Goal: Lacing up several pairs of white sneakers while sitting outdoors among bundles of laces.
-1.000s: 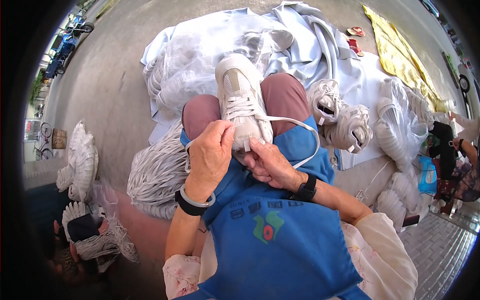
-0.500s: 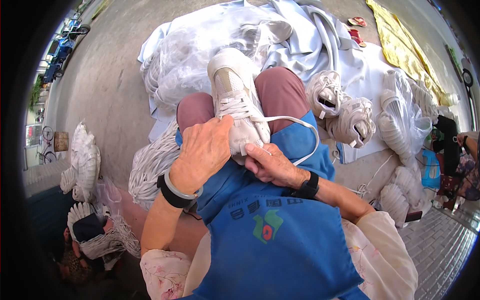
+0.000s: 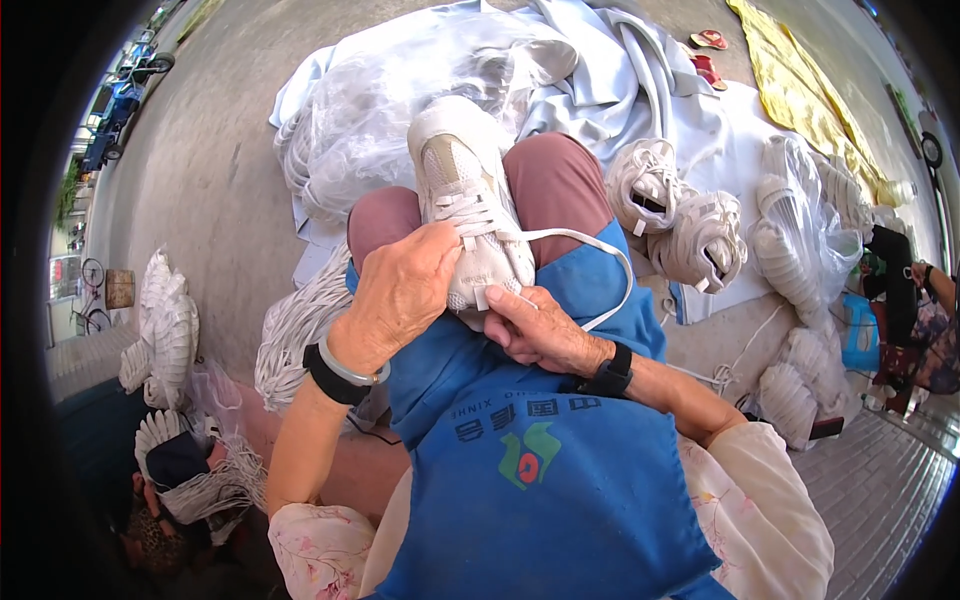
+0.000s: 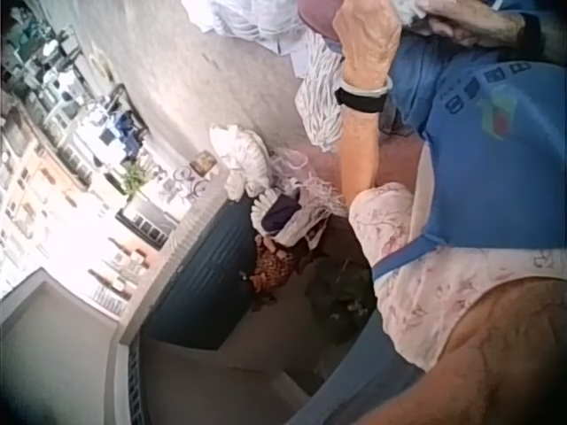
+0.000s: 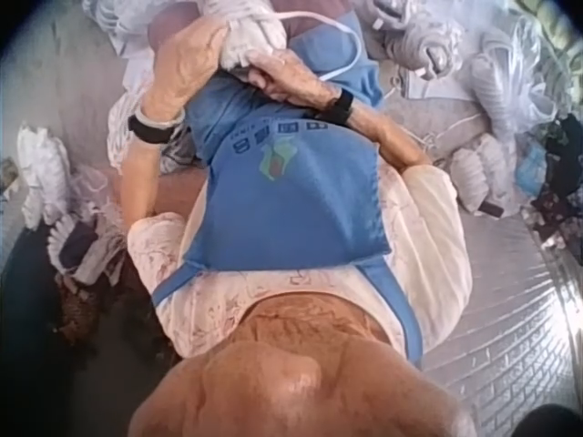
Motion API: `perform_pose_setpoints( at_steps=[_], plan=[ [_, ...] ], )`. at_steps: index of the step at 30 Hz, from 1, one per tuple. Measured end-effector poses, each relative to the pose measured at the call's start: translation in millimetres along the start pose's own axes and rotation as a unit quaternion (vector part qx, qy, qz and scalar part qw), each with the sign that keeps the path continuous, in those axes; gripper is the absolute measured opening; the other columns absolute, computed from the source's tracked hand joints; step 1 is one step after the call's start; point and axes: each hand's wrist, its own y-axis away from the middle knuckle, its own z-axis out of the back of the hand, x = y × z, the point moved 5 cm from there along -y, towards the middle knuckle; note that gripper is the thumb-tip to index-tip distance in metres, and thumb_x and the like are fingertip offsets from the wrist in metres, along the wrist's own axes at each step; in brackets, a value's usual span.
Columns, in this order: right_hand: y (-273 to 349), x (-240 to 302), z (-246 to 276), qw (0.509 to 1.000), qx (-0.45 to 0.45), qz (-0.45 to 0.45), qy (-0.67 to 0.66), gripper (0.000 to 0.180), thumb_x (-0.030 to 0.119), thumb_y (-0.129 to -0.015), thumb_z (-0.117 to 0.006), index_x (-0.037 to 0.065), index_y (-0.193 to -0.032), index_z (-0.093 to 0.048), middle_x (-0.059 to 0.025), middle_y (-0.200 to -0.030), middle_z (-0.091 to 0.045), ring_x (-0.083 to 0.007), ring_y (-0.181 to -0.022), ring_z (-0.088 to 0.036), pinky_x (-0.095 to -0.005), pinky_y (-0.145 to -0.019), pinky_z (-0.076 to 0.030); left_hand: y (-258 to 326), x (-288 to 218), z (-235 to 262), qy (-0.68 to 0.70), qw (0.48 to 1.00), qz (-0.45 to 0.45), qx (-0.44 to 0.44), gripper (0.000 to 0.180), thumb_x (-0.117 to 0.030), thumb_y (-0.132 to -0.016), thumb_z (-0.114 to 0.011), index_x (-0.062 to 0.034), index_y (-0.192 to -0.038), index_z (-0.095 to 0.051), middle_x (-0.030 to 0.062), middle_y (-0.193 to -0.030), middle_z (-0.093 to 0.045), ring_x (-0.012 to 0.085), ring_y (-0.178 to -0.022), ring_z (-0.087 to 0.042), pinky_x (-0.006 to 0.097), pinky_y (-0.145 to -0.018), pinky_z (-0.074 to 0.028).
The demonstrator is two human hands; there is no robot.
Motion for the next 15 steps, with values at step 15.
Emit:
perform_pose_setpoints(
  at_steps=[15],
  plan=[
    [-0.2, 2.7, -2.9, 1.000, -0.024, -0.010, 0.002, 0.054, 0.051, -0.096, -0.045, 0.008, -0.064, -0.050, 0.0064, -0.048, -0.031, -0.0039, -0.039, -0.023, -0.0220, -0.035, -0.016, 10.2, -12.3, 9.3, -0.050, 0.971, -0.026, -0.233, 0.008, -0.005, -0.085, -0.061, -0.0028, -0.089, -0.055, 0.0112, -0.082, -0.056, 0.0299, -0.073, -0.059, 0.037, -0.063, -0.047]
  ],
)
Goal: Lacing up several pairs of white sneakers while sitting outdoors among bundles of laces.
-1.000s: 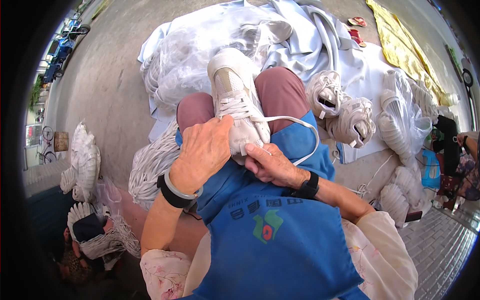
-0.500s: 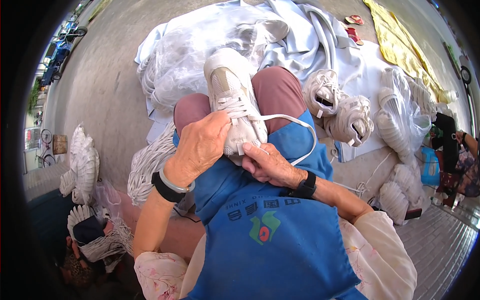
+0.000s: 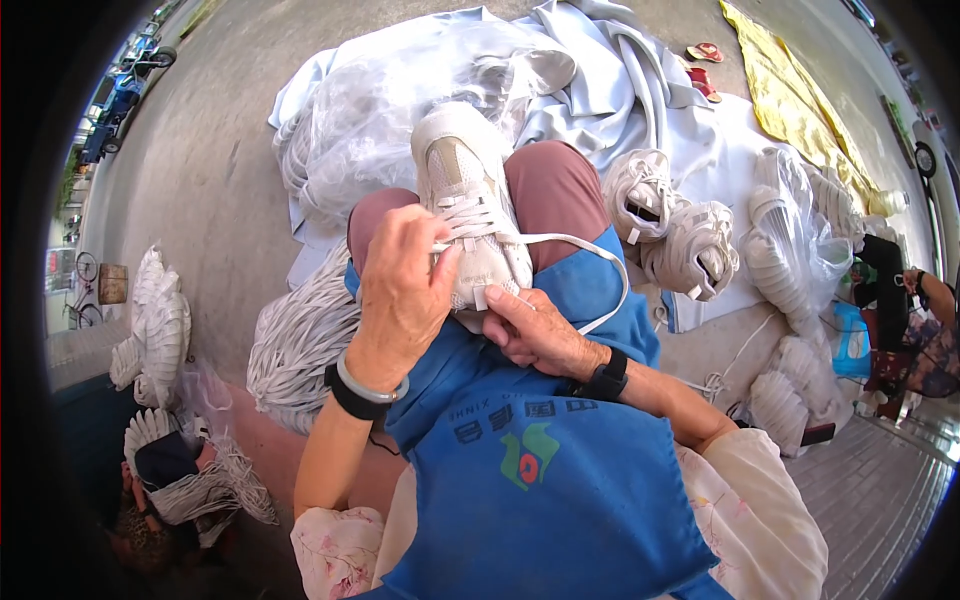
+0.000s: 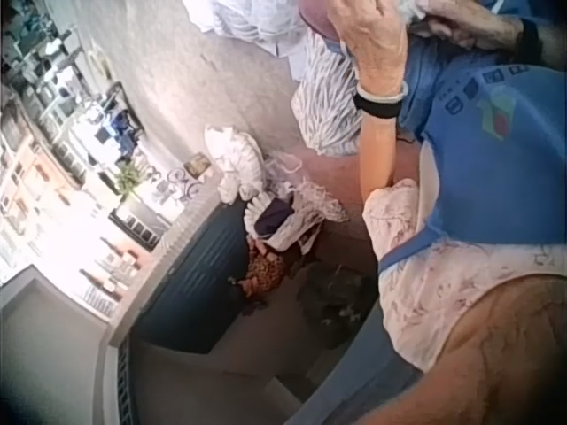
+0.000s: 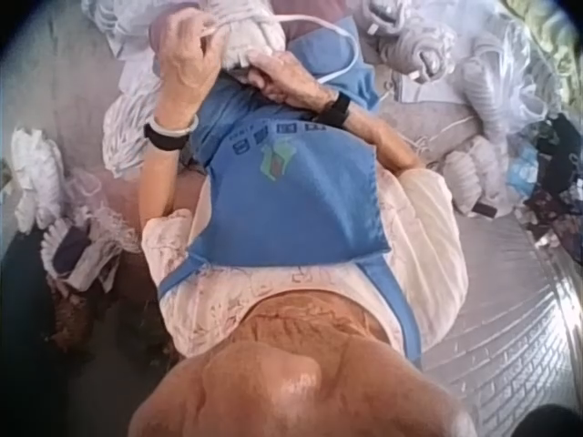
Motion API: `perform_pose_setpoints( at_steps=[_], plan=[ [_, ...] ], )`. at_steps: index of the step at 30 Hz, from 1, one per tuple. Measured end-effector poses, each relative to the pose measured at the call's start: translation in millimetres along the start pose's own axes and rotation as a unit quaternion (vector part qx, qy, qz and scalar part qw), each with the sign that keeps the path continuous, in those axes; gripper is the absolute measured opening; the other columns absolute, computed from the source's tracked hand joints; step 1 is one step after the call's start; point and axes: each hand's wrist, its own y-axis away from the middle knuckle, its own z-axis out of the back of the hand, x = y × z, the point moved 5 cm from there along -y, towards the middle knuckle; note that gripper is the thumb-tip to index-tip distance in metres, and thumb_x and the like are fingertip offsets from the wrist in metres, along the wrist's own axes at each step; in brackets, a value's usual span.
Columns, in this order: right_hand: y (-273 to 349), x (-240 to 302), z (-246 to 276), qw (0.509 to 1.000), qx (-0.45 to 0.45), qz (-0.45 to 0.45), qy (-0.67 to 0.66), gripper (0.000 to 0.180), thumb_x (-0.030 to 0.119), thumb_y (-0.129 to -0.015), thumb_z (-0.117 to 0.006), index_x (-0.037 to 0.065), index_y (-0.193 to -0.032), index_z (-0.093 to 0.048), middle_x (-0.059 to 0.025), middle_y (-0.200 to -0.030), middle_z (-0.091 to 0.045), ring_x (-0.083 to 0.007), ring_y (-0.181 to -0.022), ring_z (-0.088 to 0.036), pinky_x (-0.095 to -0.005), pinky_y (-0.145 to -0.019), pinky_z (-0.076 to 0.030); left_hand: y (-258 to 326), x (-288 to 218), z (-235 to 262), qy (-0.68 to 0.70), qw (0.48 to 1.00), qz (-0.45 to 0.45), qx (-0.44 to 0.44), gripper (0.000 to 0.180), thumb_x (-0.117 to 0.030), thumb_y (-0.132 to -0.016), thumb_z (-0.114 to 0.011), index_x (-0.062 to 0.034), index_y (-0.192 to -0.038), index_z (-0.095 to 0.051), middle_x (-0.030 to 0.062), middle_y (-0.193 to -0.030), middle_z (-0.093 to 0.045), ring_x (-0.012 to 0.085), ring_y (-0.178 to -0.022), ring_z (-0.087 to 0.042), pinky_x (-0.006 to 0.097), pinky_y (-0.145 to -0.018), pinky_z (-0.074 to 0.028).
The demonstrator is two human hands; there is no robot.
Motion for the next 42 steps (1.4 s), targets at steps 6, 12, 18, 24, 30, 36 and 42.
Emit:
perform_pose_setpoints(
  at_steps=[6, 12, 18, 24, 30, 36, 42],
  plan=[
    [16.7, 24.3, 1.1, 0.996, 0.004, -0.036, 0.078, 0.046, 0.044, -0.095, -0.051, 0.004, -0.078, -0.063, 0.0048, -0.055, -0.041, -0.0034, -0.042, -0.032, -0.0215, -0.035, -0.023, 78.4, 16.2, -15.3, 0.364, 0.764, 0.457, 0.273, 0.027, -0.025, -0.097, -0.054, 0.0024, -0.096, -0.059, 0.0127, -0.090, -0.065, 0.0152, -0.071, -0.063, 0.029, -0.062, -0.052],
    [31.1, 71.8, 7.5, 0.925, 0.003, 0.143, 0.353, 0.022, 0.020, -0.092, -0.058, 0.002, -0.085, -0.067, 0.0016, -0.064, -0.054, -0.0046, -0.056, -0.045, -0.0236, -0.048, -0.037, 92.7, 1.7, -29.8, 0.564, 0.622, 0.497, 0.218, 0.044, -0.035, -0.096, -0.055, 0.0035, -0.117, -0.054, 0.0146, -0.106, -0.063, 0.0190, -0.090, -0.064, 0.030, -0.075, -0.054],
    [18.0, 101.4, 0.1, 0.755, -0.147, 0.404, 0.496, 0.010, 0.008, -0.085, -0.062, 0.000, -0.089, -0.067, -0.0129, -0.079, -0.063, -0.0243, -0.065, -0.060, -0.0335, -0.060, -0.047, 95.7, -11.7, -62.3, 0.743, 0.414, 0.524, 0.037, 0.043, -0.029, -0.094, -0.059, -0.0013, -0.125, -0.048, 0.0125, -0.118, -0.057, 0.0236, -0.108, -0.058, 0.039, -0.096, -0.047],
    [6.8, 100.7, -4.0, 0.683, -0.207, 0.412, 0.567, 0.011, 0.009, -0.083, -0.063, 0.002, -0.091, -0.066, -0.0126, -0.075, -0.059, -0.0298, -0.066, -0.060, -0.0366, -0.060, -0.047, 82.7, -12.5, -81.1, 0.774, 0.367, 0.515, -0.015, 0.040, -0.027, -0.093, -0.060, -0.0084, -0.126, -0.049, 0.0062, -0.117, -0.056, 0.0210, -0.109, -0.054, 0.039, -0.098, -0.045],
    [4.8, 105.2, -14.7, 0.661, -0.175, 0.430, 0.590, 0.012, 0.010, -0.083, -0.064, 0.003, -0.093, -0.065, -0.0132, -0.074, -0.055, -0.0327, -0.068, -0.059, -0.0404, -0.059, -0.046, 86.2, -7.8, -79.2, 0.793, 0.340, 0.506, 0.000, 0.030, -0.022, -0.092, -0.061, -0.0108, -0.120, -0.054, 0.0034, -0.112, -0.058, 0.0196, -0.105, -0.055, 0.041, -0.096, -0.045],
    [9.7, 107.7, -28.0, 0.577, -0.116, 0.410, 0.697, 0.007, 0.008, -0.079, -0.063, 0.005, -0.085, -0.060, -0.0103, -0.073, -0.054, -0.0313, -0.062, -0.059, -0.0402, -0.052, -0.046, 96.8, -7.6, -90.5, 0.818, 0.306, 0.485, 0.042, 0.031, -0.022, -0.090, -0.064, -0.0111, -0.118, -0.056, 0.0027, -0.108, -0.063, 0.0184, -0.102, -0.058, 0.040, -0.094, -0.046],
    [14.0, 107.4, -39.1, 0.521, -0.090, 0.396, 0.751, 0.013, 0.004, -0.070, -0.062, 0.006, -0.079, -0.053, -0.0094, -0.076, -0.052, -0.0297, -0.061, -0.059, -0.0400, -0.051, -0.048, 102.9, -6.9, -95.4, 0.828, 0.322, 0.454, 0.060, 0.032, -0.024, -0.094, -0.058, -0.0086, -0.121, -0.054, 0.0056, -0.112, -0.062, 0.0216, -0.109, -0.057, 0.042, -0.099, -0.041]
  ],
)
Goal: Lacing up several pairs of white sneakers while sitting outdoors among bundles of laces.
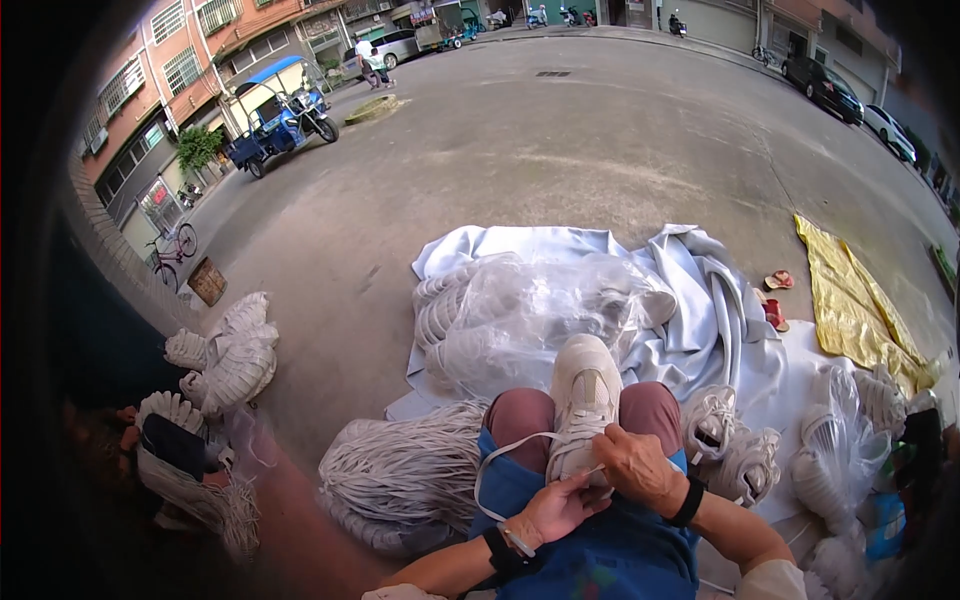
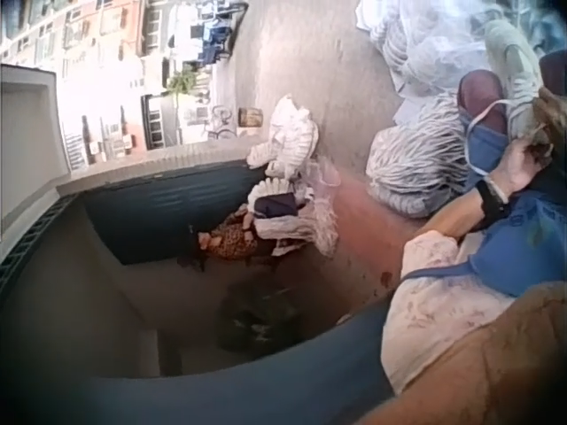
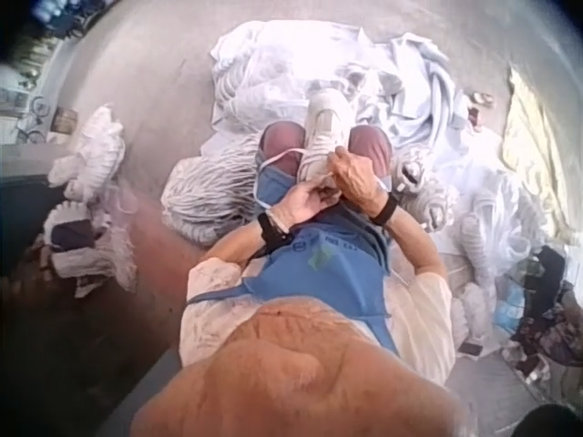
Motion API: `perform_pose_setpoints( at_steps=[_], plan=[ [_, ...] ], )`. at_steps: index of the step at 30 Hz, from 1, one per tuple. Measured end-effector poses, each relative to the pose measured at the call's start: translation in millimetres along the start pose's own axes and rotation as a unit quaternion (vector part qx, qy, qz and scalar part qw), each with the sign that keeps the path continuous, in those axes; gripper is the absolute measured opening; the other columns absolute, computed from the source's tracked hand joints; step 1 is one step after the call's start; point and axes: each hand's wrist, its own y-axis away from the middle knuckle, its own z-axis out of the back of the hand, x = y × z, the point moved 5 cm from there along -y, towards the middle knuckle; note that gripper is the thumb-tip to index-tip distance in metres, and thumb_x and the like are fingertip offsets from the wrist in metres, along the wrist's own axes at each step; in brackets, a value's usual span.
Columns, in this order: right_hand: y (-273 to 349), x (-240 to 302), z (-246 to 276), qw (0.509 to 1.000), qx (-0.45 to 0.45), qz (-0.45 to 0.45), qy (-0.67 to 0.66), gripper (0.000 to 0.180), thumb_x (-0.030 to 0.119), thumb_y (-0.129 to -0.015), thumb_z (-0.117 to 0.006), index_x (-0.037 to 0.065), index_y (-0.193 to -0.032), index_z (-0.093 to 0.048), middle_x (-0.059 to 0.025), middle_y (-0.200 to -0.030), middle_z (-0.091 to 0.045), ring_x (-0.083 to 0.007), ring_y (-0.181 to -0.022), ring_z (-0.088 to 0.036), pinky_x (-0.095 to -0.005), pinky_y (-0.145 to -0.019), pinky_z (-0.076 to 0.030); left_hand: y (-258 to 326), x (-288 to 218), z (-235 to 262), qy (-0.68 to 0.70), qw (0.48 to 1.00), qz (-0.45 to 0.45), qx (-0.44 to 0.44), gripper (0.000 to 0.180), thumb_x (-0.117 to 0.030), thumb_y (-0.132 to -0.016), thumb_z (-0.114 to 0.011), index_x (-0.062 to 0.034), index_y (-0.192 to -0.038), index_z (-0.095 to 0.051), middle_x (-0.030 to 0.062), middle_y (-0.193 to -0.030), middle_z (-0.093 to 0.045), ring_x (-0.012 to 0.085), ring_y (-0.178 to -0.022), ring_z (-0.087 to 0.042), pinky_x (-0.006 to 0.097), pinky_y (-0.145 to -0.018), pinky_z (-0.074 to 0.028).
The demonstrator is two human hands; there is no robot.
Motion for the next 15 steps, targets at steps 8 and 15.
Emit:
perform_pose_setpoints(
  at_steps=[8, 15],
  plan=[
    [-11.2, -8.0, -2.6, 0.993, 0.051, 0.097, 0.047, 0.013, 0.007, -0.071, -0.061, 0.003, -0.080, -0.053, -0.0112, -0.077, -0.052, -0.0289, -0.064, -0.061, -0.0377, -0.051, -0.049, -4.8, -3.9, 3.4, -0.013, 1.000, -0.003, -0.022, 0.043, -0.025, -0.095, -0.055, -0.0040, -0.131, -0.044, 0.0112, -0.126, -0.053, 0.0270, -0.121, -0.050, 0.043, -0.102, -0.040],
    [11.0, -19.7, 51.6, 0.997, -0.025, 0.071, -0.022, 0.009, 0.006, -0.072, -0.062, 0.005, -0.078, -0.055, -0.0105, -0.071, -0.053, -0.0299, -0.058, -0.058, -0.0393, -0.049, -0.047, 31.1, -17.2, 2.2, -0.227, 0.960, 0.132, -0.097, 0.034, -0.034, -0.099, -0.047, -0.0037, -0.109, -0.058, 0.0065, -0.092, -0.062, 0.0227, -0.087, -0.064, 0.037, -0.079, -0.052]
  ],
)
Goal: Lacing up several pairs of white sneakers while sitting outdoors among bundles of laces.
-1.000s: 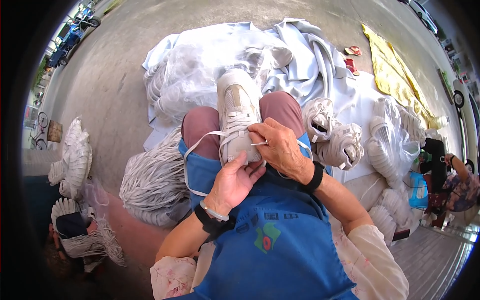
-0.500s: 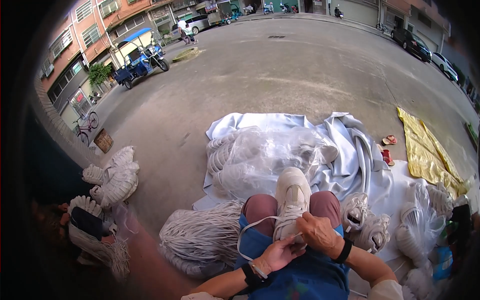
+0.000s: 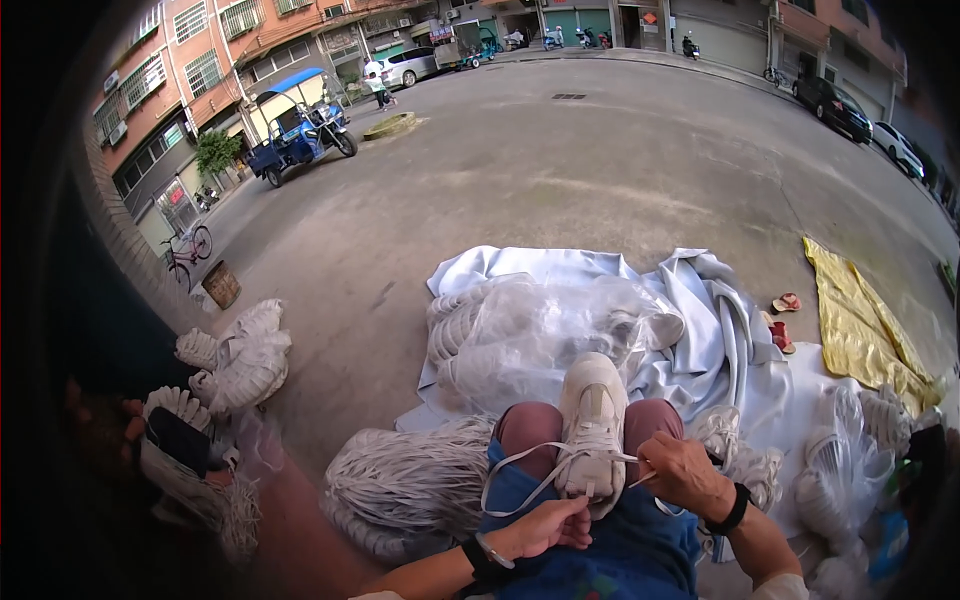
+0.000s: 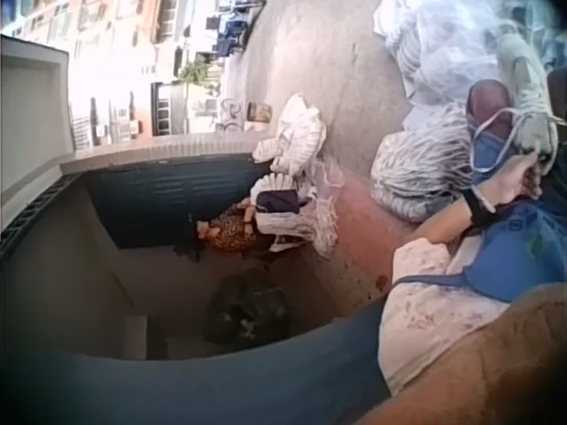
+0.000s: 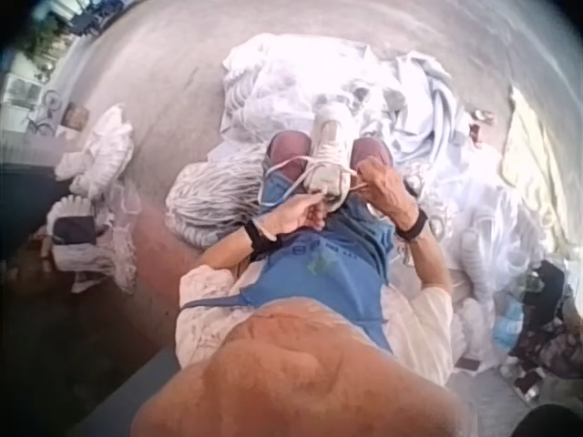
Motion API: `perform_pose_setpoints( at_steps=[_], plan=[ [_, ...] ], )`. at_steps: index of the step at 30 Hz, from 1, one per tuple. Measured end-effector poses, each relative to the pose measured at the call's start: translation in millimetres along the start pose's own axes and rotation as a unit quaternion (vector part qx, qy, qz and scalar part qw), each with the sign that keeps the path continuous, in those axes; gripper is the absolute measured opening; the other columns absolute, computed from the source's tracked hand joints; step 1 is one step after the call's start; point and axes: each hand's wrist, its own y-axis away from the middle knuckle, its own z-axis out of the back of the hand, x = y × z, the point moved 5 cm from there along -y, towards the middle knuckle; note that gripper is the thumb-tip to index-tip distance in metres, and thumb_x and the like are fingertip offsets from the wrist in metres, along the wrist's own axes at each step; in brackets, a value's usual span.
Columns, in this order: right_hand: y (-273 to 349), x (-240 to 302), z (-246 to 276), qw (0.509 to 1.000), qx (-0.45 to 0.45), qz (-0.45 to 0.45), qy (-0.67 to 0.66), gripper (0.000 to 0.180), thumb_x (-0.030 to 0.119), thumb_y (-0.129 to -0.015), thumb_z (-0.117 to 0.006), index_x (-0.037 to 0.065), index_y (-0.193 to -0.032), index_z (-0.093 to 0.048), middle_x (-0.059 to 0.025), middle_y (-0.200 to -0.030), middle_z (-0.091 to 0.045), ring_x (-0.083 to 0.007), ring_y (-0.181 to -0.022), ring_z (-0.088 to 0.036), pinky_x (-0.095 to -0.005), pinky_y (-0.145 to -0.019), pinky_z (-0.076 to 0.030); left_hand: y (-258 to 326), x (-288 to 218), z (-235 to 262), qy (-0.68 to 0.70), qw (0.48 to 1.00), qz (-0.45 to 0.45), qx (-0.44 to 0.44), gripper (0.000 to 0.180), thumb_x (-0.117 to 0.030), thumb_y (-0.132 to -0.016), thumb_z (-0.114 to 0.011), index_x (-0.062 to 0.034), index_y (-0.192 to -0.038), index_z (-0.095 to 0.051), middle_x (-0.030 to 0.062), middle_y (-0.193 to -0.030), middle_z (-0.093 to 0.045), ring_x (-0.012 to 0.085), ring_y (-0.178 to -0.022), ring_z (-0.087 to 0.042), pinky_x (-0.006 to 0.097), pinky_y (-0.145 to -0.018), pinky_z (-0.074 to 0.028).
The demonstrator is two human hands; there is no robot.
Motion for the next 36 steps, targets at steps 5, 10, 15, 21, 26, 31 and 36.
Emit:
perform_pose_setpoints(
  at_steps=[5, 10, 15, 21, 26, 31, 36],
  plan=[
    [20.3, 14.6, 0.6, 0.997, -0.025, -0.045, -0.057, 0.008, 0.006, -0.073, -0.064, 0.006, -0.077, -0.056, -0.0103, -0.069, -0.054, -0.0313, -0.059, -0.058, -0.0390, -0.050, -0.047, 6.3, -22.6, -32.9, -0.005, 0.996, -0.053, 0.069, 0.040, -0.040, -0.100, -0.043, -0.0028, -0.103, -0.058, 0.0017, -0.073, -0.055, 0.0184, -0.067, -0.059, 0.033, -0.064, -0.050],
    [24.5, 31.8, -5.4, 0.994, 0.008, -0.088, -0.071, 0.012, 0.011, -0.075, -0.065, 0.006, -0.085, -0.062, -0.0124, -0.073, -0.058, -0.0335, -0.065, -0.060, -0.0401, -0.053, -0.048, -24.7, -30.7, -51.1, 0.055, 0.993, -0.098, 0.023, 0.028, -0.033, -0.099, -0.045, -0.0075, -0.105, -0.055, -0.0014, -0.069, -0.051, 0.0119, -0.056, -0.052, 0.029, -0.055, -0.048],
    [33.2, -12.9, -16.1, 0.913, 0.043, -0.261, -0.311, 0.013, 0.014, -0.083, -0.060, 0.001, -0.087, -0.062, -0.0137, -0.073, -0.060, -0.0252, -0.065, -0.060, -0.0338, -0.061, -0.047, -15.4, -39.2, -65.2, -0.017, 0.992, -0.122, -0.007, 0.022, -0.026, -0.098, -0.051, -0.0048, -0.097, -0.056, 0.0001, -0.063, -0.049, 0.0107, -0.048, -0.048, 0.028, -0.046, -0.045],
    [40.2, -24.0, -45.3, 0.806, 0.101, -0.345, -0.470, 0.043, 0.037, -0.097, -0.046, 0.000, -0.085, -0.065, 0.0006, -0.062, -0.053, -0.0075, -0.058, -0.046, -0.0237, -0.054, -0.037, 19.0, -31.5, -139.7, -0.366, 0.911, -0.085, 0.169, 0.031, -0.028, -0.100, -0.045, -0.0023, -0.089, -0.059, 0.0000, -0.061, -0.050, 0.0080, -0.052, -0.052, 0.021, -0.051, -0.045],
    [21.5, -6.4, -69.6, 0.742, 0.110, -0.374, -0.545, 0.038, 0.035, -0.096, -0.052, 0.002, -0.082, -0.063, 0.0044, -0.061, -0.051, -0.0032, -0.054, -0.043, -0.0210, -0.047, -0.034, 6.7, -6.2, -191.5, -0.455, 0.814, -0.180, 0.314, 0.024, -0.021, -0.097, -0.047, -0.0025, -0.088, -0.060, 0.0072, -0.065, -0.057, 0.0161, -0.062, -0.057, 0.030, -0.060, -0.046],
    [36.3, -10.1, -57.6, 0.743, 0.129, -0.354, -0.553, 0.028, 0.029, -0.095, -0.056, 0.003, -0.092, -0.065, 0.0072, -0.063, -0.047, -0.0005, -0.049, -0.037, -0.0186, -0.043, -0.027, 2.0, 5.5, -172.3, -0.460, 0.830, -0.147, 0.280, 0.026, -0.022, -0.097, -0.047, -0.0027, -0.087, -0.061, 0.0084, -0.066, -0.058, 0.0180, -0.063, -0.058, 0.031, -0.062, -0.046],
    [93.7, -21.7, 41.1, 0.722, -0.142, 0.019, -0.677, 0.020, 0.007, -0.085, -0.059, -0.005, -0.070, -0.063, -0.0080, -0.050, -0.052, -0.0140, -0.038, -0.046, -0.0241, -0.036, -0.032, -1.9, 3.6, -144.7, -0.463, 0.852, -0.109, 0.221, 0.028, -0.025, -0.097, -0.046, -0.0030, -0.089, -0.061, 0.0056, -0.068, -0.058, 0.0150, -0.064, -0.057, 0.029, -0.062, -0.046]
  ],
)
